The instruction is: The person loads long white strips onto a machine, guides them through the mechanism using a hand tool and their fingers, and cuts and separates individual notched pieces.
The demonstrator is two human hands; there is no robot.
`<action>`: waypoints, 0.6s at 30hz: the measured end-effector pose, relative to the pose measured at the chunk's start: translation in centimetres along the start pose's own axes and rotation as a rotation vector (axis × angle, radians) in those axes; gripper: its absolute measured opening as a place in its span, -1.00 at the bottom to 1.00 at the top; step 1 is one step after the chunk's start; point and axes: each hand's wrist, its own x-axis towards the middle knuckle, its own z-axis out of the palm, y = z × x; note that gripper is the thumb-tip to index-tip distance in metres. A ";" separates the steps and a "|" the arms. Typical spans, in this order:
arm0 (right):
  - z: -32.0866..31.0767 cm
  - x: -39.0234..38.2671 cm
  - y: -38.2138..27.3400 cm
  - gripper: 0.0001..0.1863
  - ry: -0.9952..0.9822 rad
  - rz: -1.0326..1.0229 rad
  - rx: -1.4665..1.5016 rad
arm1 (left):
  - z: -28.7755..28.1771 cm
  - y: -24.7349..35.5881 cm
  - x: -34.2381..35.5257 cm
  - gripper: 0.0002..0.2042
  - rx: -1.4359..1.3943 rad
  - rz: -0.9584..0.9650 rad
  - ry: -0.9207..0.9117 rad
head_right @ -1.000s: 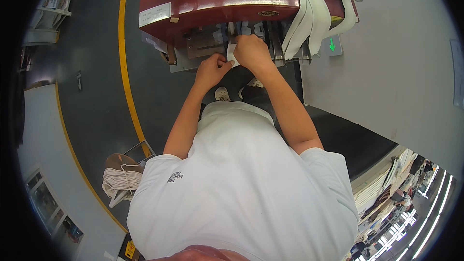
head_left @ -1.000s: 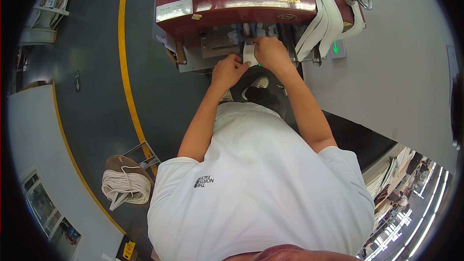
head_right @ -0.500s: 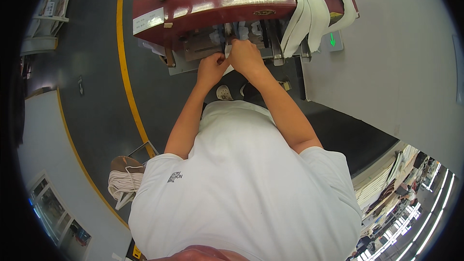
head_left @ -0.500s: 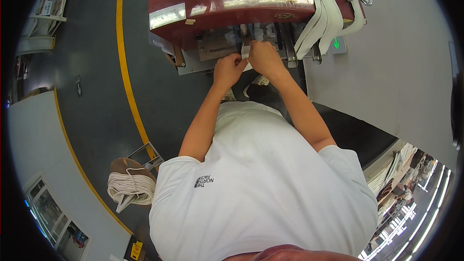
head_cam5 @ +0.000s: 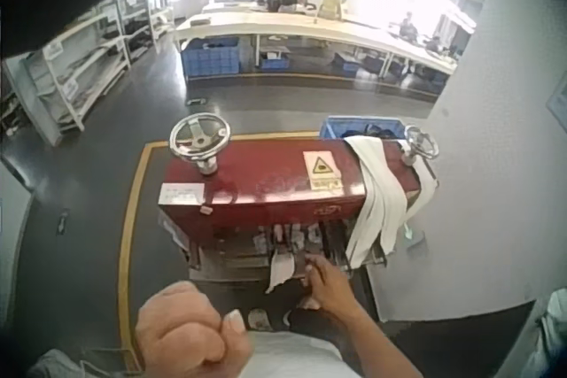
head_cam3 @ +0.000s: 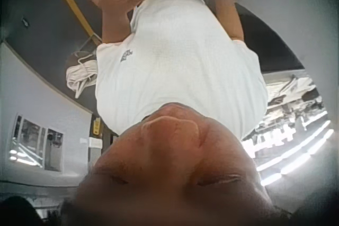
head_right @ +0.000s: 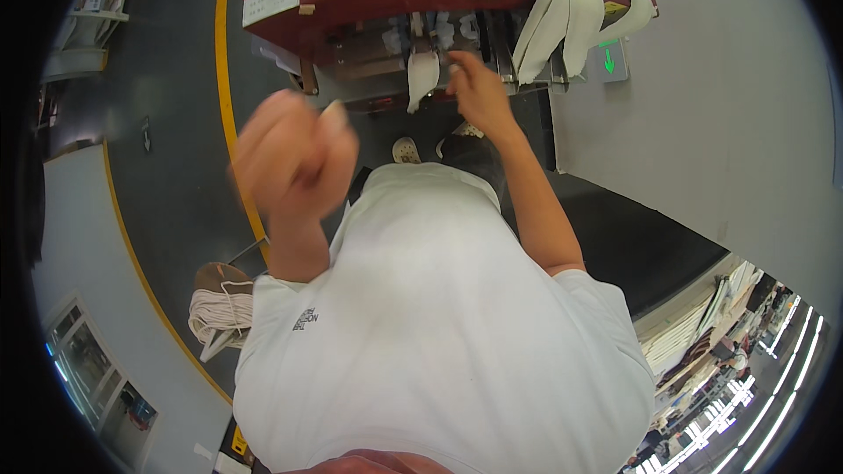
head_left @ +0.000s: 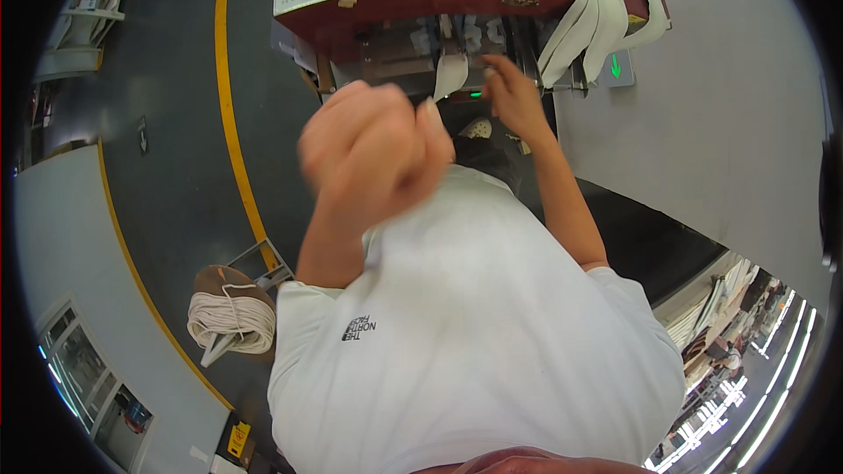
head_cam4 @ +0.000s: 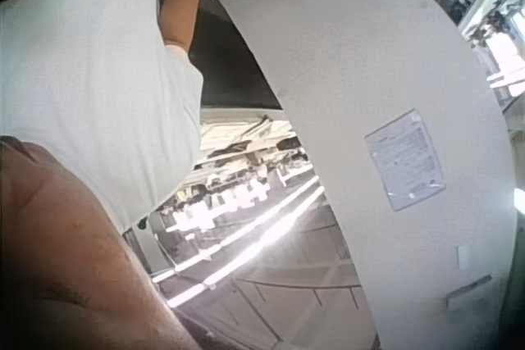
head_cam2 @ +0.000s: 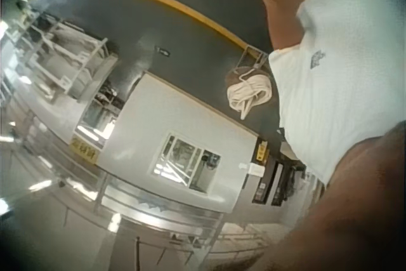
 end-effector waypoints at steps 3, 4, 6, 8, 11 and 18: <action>-3.5 -1.7 2.3 -0.74 0.187 0.149 0.208 | -3.0 2.9 3.1 -0.80 -0.213 0.304 -0.191; -4.1 -1.8 2.1 -0.76 0.313 0.110 0.291 | -3.6 3.9 4.5 -0.80 -0.294 0.399 -0.116; -5.7 -1.3 3.1 -0.78 0.452 0.155 0.378 | -4.0 5.2 5.1 -0.81 -0.366 0.494 -0.042; -7.6 -0.5 4.4 -0.78 0.553 0.139 0.380 | -4.4 5.6 5.4 -0.80 -0.294 0.458 -0.057; -10.4 0.2 6.3 -0.78 0.766 0.152 0.297 | -3.1 4.2 5.6 -0.80 -0.261 0.407 -0.076; -12.6 2.1 5.6 -0.69 0.922 0.009 0.166 | -0.7 9.4 5.2 -0.79 -0.150 0.308 -0.121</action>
